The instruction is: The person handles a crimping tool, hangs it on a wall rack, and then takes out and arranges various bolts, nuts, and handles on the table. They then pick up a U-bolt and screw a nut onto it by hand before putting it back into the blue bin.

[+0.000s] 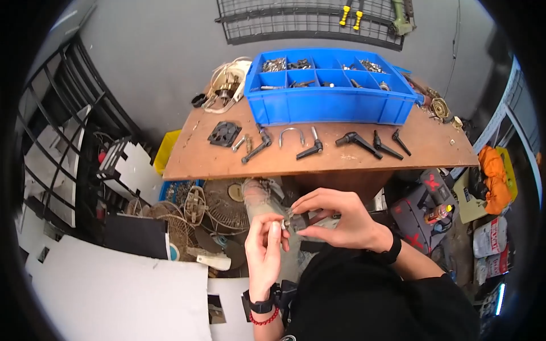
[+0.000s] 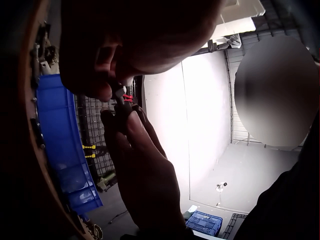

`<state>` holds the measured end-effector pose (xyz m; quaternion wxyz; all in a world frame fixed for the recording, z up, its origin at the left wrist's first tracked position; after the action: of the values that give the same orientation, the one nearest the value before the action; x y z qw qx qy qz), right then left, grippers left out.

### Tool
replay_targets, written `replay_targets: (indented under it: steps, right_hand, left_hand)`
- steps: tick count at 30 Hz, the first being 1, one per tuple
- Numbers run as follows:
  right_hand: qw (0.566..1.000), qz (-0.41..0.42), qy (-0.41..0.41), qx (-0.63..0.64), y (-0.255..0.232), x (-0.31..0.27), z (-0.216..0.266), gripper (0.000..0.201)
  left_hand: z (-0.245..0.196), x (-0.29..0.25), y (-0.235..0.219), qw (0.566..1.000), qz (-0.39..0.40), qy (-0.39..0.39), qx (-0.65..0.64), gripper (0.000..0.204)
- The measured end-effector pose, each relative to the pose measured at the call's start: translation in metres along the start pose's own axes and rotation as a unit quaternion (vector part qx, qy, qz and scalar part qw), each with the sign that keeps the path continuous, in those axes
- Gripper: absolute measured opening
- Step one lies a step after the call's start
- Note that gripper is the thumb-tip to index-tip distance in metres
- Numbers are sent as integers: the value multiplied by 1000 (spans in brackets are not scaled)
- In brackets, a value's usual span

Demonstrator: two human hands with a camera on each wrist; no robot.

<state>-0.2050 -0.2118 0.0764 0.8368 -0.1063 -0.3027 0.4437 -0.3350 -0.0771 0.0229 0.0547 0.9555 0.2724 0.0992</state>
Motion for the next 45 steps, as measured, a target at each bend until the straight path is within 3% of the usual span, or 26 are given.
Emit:
replay_targets:
  steps: [8,10,12,14,16,22,23,26,31,32,34,37,40,43,45]
  right_hand:
    - [993,-40,61,95,-32,-43,-32,38]
    - [989,-47,80,115,-39,-57,-30,38]
    - [992,-52,85,72,-48,-72,-26,38]
    - [992,-55,76,79,-57,-87,-21,35]
    - [996,-52,59,33,-65,-101,-10,35]
    - [990,-77,73,96,-66,-125,-9,35]
    - [989,-78,72,103,-65,-124,-10,36]
    - [993,-89,41,63,-68,-112,-6,35]
    - [993,-93,28,60,-64,-102,-4,36]
    - [993,-94,34,59,-62,-102,-3,36]
    - [993,-96,48,57,-59,-106,-4,36]
    - [994,-89,50,50,-57,-107,-5,37]
    - [995,-77,43,44,-55,-107,-6,38]
    - [995,-82,37,45,-54,-106,-8,38]
    - [994,-88,41,47,-53,-105,-7,38]
  left_hand:
    - [28,-2,47,997,0,36,74,21]
    - [25,-6,63,982,5,76,171,16]
    - [30,-9,79,933,9,200,300,19]
    - [33,-14,93,902,33,268,337,8]
    - [33,-23,105,908,51,255,329,9]
    - [17,-30,117,967,111,118,199,29]
    - [30,-29,108,966,135,69,210,26]
    - [10,-31,110,988,110,-10,104,18]
    - [12,-27,100,992,122,-13,35,28]
    - [10,-29,101,995,84,-10,45,16]
    - [-22,-32,117,998,9,-5,63,30]
    - [-2,-30,104,980,69,61,175,30]
    - [12,-30,96,983,90,-4,163,32]
    - [22,-24,88,982,101,16,157,22]
    - [9,-29,93,996,83,-10,25,15]
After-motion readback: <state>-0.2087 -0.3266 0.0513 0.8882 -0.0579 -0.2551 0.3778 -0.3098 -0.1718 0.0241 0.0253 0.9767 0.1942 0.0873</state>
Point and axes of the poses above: each hand's wrist, its own x-axis towards the middle knuckle, its own y-axis out of the palm, z = x × y, the point moved 2 cm from there along x, towards the middle knuckle, and after that the axes turned 3 degrees about -x, right-handed, at the moved point
